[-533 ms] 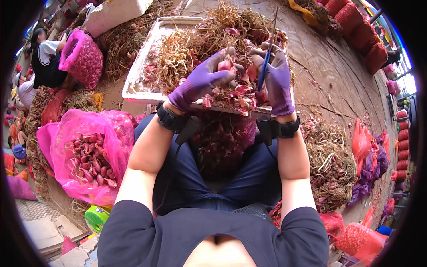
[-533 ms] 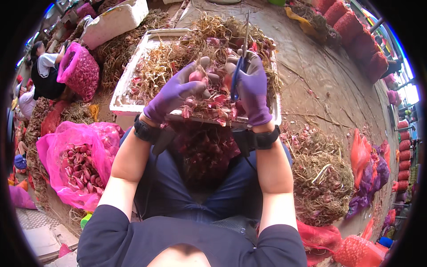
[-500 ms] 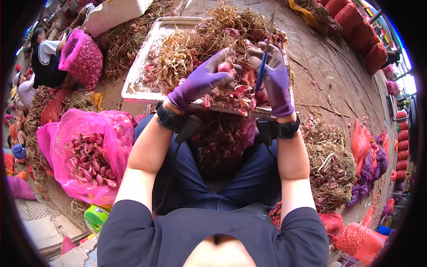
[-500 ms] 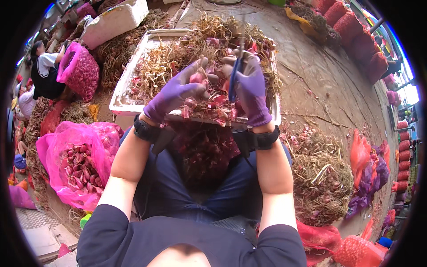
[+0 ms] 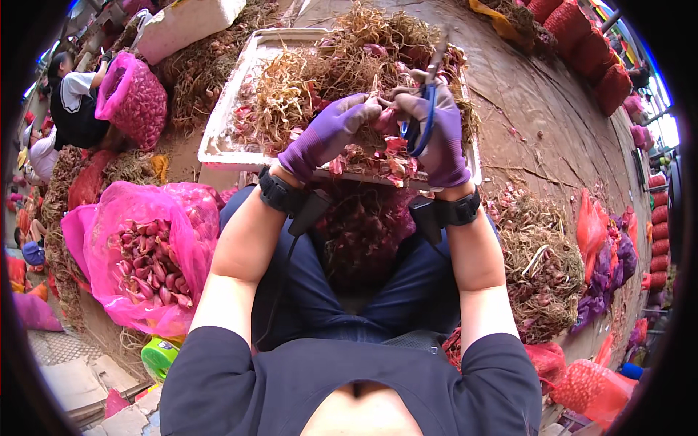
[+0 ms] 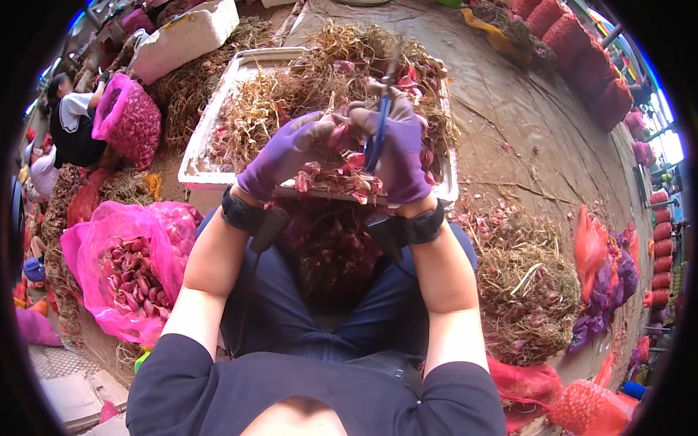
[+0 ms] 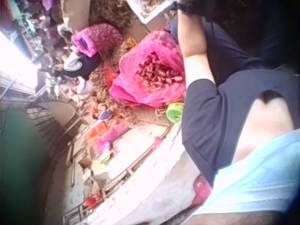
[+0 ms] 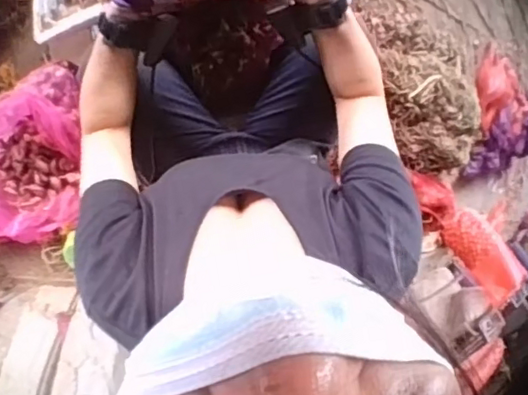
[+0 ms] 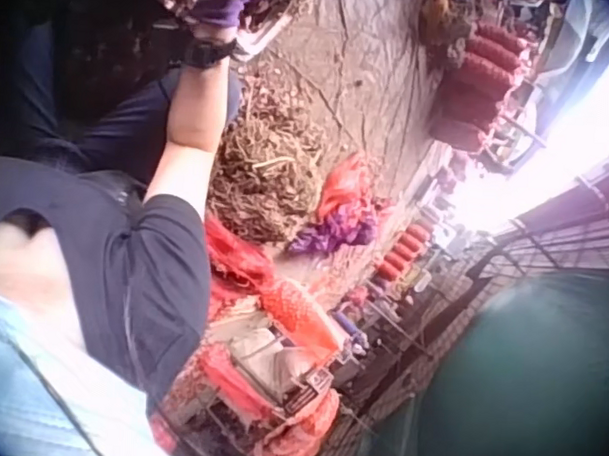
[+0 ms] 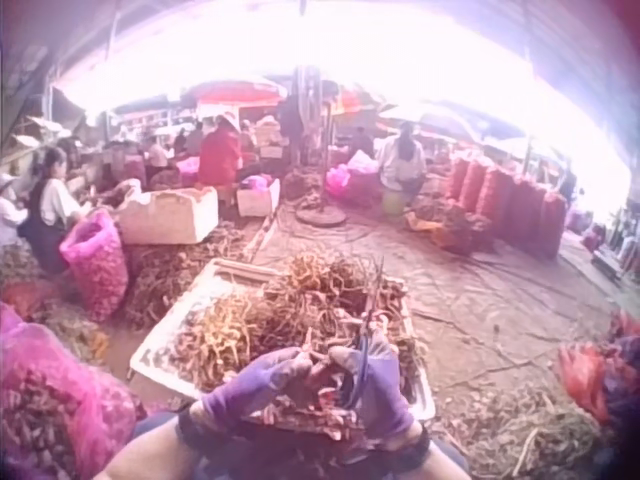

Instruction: The person picks up shallots, trims the roots and stems using shears, and drops the cleaned shallots into a pink mesh bag. They repeat this process, occasionally moving debris aside on the tray to reach more shallots.

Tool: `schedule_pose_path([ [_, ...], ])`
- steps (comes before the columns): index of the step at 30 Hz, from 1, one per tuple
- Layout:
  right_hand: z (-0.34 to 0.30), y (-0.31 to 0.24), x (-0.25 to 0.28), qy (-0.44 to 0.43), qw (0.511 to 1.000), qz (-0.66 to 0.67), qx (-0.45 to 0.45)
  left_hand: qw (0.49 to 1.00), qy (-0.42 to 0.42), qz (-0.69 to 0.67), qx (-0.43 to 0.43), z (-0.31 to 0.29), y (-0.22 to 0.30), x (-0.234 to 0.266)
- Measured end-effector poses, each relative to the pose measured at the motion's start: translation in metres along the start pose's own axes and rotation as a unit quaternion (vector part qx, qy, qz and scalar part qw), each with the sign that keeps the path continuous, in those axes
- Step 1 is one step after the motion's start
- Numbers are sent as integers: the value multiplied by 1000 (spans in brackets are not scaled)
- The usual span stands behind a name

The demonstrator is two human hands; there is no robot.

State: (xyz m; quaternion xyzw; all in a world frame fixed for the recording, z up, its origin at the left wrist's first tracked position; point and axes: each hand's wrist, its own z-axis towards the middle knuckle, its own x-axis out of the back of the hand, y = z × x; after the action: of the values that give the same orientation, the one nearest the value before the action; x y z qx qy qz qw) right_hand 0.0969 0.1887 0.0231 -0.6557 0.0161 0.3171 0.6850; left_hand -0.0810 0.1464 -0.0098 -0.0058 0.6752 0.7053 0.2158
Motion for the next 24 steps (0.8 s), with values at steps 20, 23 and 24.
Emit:
schedule_pose_path([
  [20,-5,38,-16,13,996,-80,21,932,260,89,-234,8,-29,-14],
  [23,-2,41,-15,33,994,-84,61,834,288,327,-338,5,-19,-5],
  [24,-2,39,-14,33,994,-87,61,834,260,339,-350,4,-9,-7],
])
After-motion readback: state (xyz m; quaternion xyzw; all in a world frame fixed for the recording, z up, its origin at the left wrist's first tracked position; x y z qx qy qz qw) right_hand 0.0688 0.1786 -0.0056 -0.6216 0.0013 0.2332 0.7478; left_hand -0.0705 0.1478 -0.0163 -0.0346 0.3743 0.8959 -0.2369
